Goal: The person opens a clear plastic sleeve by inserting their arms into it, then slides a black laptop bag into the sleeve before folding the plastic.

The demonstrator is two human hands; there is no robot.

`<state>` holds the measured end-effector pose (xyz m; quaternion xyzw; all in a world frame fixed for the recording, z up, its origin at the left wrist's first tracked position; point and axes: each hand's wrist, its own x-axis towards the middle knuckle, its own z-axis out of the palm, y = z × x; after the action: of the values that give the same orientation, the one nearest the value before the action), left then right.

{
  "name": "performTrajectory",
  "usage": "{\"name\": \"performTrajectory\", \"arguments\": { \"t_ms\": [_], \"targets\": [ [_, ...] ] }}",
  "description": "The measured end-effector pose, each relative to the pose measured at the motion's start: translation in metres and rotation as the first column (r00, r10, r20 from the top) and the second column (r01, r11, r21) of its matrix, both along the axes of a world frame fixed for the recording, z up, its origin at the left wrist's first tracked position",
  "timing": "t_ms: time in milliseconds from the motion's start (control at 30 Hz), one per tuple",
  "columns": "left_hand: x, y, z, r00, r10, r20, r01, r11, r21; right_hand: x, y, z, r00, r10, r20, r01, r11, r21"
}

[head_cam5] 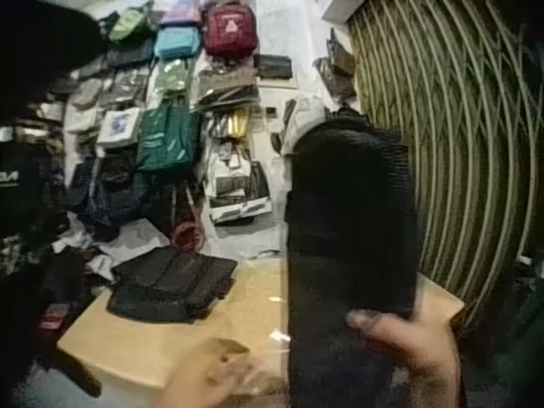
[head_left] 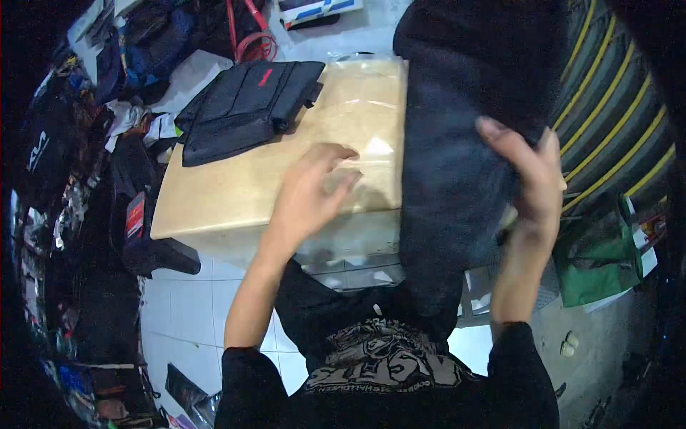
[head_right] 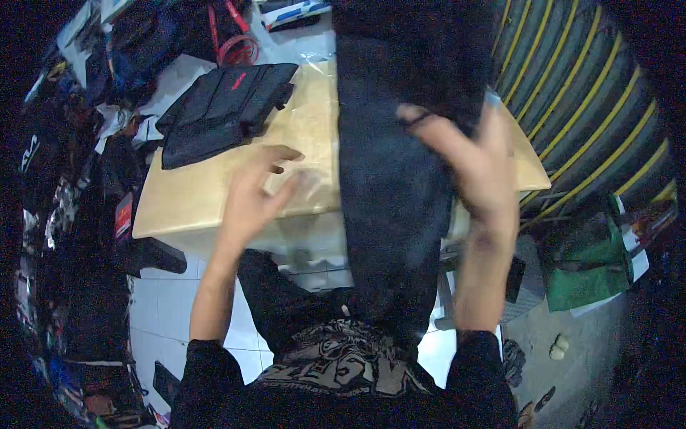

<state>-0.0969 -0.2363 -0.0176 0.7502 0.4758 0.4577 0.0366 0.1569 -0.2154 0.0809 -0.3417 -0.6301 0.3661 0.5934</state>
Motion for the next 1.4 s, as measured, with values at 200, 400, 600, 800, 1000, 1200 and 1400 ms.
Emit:
{"name": "performTrajectory", "arguments": {
  "t_ms": [200,400,600,800,1000,1200,1400],
  "targets": [
    [0.003,0.041,-0.072,0.938,0.034,-0.346,-0.046,0.999,-0.027,0.118,-0.031,-0.034,0.943,-0.328,0.054,0.332,0.937,-0.107],
    [-0.007,0.046,-0.089,0.904,-0.013,-0.427,-0.035,0.994,-0.104,0.176,-0.053,-0.094,0.906,-0.394,0.155,0.421,0.871,-0.251],
    [-0.003,0.057,-0.096,0.944,0.040,-0.328,-0.025,0.999,0.048,0.152,-0.052,-0.104,0.937,-0.257,0.236,0.335,0.855,-0.397],
    [-0.003,0.061,-0.071,0.995,0.007,0.104,0.035,0.920,-0.391,0.161,-0.046,-0.127,0.681,-0.001,0.733,0.103,0.990,-0.094],
    [-0.008,0.070,-0.041,0.992,0.000,0.127,0.048,0.924,-0.378,0.108,-0.035,-0.104,0.568,0.331,0.753,-0.187,0.943,-0.274],
    [-0.006,0.074,-0.033,0.998,0.055,0.033,-0.040,0.934,-0.356,0.076,-0.026,-0.107,0.351,0.495,0.795,-0.255,0.867,-0.427],
    [-0.005,0.076,-0.037,0.999,0.042,-0.020,-0.045,0.980,-0.191,0.060,-0.019,-0.109,0.212,0.535,0.818,-0.330,0.827,-0.455]
  ]
}}
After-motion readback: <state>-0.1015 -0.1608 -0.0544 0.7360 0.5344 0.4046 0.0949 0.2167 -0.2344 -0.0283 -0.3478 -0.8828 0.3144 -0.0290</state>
